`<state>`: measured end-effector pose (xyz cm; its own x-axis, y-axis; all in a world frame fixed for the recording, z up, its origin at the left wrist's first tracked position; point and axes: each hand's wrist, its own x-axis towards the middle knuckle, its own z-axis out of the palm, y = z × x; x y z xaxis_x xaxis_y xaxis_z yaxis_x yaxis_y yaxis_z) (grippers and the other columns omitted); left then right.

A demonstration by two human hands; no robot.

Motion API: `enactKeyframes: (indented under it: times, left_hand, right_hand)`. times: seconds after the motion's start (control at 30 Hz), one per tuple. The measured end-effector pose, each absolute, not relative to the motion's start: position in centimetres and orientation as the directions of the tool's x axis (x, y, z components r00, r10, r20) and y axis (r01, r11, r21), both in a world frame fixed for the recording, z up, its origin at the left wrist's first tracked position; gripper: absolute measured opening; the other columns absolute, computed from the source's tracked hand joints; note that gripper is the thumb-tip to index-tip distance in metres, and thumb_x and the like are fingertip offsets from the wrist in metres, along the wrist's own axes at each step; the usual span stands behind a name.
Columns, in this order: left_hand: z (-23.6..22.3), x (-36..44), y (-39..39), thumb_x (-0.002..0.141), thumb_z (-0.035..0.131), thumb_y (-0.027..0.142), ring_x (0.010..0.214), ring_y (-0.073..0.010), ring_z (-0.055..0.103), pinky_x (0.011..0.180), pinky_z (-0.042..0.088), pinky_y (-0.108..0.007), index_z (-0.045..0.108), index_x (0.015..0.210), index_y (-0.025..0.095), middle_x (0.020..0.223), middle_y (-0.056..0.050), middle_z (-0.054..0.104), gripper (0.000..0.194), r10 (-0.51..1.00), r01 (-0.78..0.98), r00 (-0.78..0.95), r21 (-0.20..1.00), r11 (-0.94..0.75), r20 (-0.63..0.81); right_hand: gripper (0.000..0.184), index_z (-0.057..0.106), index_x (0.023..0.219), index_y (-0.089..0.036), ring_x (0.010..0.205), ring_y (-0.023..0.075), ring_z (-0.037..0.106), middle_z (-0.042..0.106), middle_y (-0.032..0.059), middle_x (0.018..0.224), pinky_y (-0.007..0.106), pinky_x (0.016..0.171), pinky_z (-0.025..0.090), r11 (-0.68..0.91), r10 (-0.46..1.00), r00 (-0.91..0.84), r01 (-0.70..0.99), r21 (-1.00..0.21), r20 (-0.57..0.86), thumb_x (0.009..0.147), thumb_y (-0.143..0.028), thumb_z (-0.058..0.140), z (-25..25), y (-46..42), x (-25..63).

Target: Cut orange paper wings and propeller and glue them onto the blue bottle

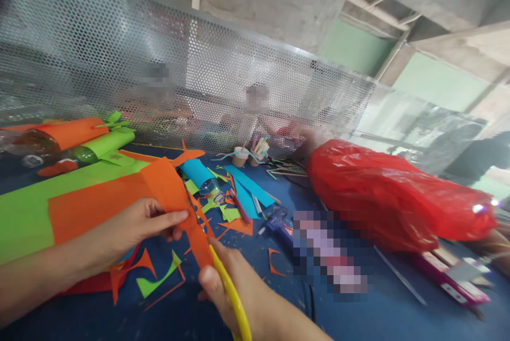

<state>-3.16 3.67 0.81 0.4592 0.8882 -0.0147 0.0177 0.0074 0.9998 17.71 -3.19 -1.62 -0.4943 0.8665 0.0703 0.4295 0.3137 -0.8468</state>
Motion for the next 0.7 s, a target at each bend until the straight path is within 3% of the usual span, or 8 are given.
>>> enactKeyframes:
  times: [0.23, 0.4, 0.53, 0.7]
  left_hand:
    - [0.9, -3.2, 3.9, 0.076, 0.069, 0.041, 0.058, -0.0131, 0.058, 0.062, 0.046, -0.025, 0.069, 0.062, 0.019, 0.059, 0.000, 0.068, 0.025, 0.883, 0.028, 0.469, 0.999, -0.020, 0.004]
    - [0.9, -3.2, 3.9, 0.076, 0.069, 0.044, 0.060, -0.0148, 0.060, 0.065, 0.047, -0.027, 0.067, 0.061, 0.019, 0.060, -0.001, 0.068, 0.030, 0.895, 0.041, 0.443, 0.999, 0.025, -0.040]
    - [0.5, -3.5, 3.9, 0.077, 0.069, 0.047, 0.065, -0.0159, 0.062, 0.070, 0.049, -0.029, 0.063, 0.067, 0.020, 0.063, 0.001, 0.067, 0.029, 0.923, -0.055, 0.374, 0.991, 0.123, -0.094]
    - [-0.1, -3.7, 4.1, 0.080, 0.068, 0.043, 0.066, -0.0147, 0.062, 0.068, 0.049, -0.026, 0.065, 0.070, 0.021, 0.065, 0.002, 0.065, 0.025, 0.889, -0.156, 0.448, 0.971, 0.181, -0.094]
  right_hand:
    - [0.075, 0.050, 0.110, -0.017, 0.054, 0.0155, 0.060, 0.047, -0.0006, 0.067, 0.019, 0.041, 0.043, 0.291, 0.880, -0.472, 0.461, -0.838, 0.046, 0.084, -0.080, 0.019, -1.6, -3.2, 17.5]
    - [0.067, 0.051, 0.102, -0.019, 0.056, 0.0139, 0.057, 0.052, 0.0015, 0.072, 0.019, 0.043, 0.044, 0.350, 0.850, -0.519, 0.417, -0.839, 0.097, 0.087, -0.076, 0.020, -0.5, -3.0, 17.2]
    - [0.058, 0.049, 0.098, -0.019, 0.058, 0.0131, 0.055, 0.051, 0.0011, 0.072, 0.019, 0.046, 0.044, 0.412, 0.807, -0.573, 0.376, -0.830, 0.141, 0.092, -0.069, 0.020, 0.5, -3.0, 17.1]
    - [0.057, 0.046, 0.089, -0.019, 0.052, 0.0115, 0.046, 0.047, -0.0001, 0.068, 0.022, 0.049, 0.043, 0.457, 0.796, -0.588, 0.431, -0.778, 0.142, 0.095, -0.066, 0.014, 0.6, -3.5, 17.1]
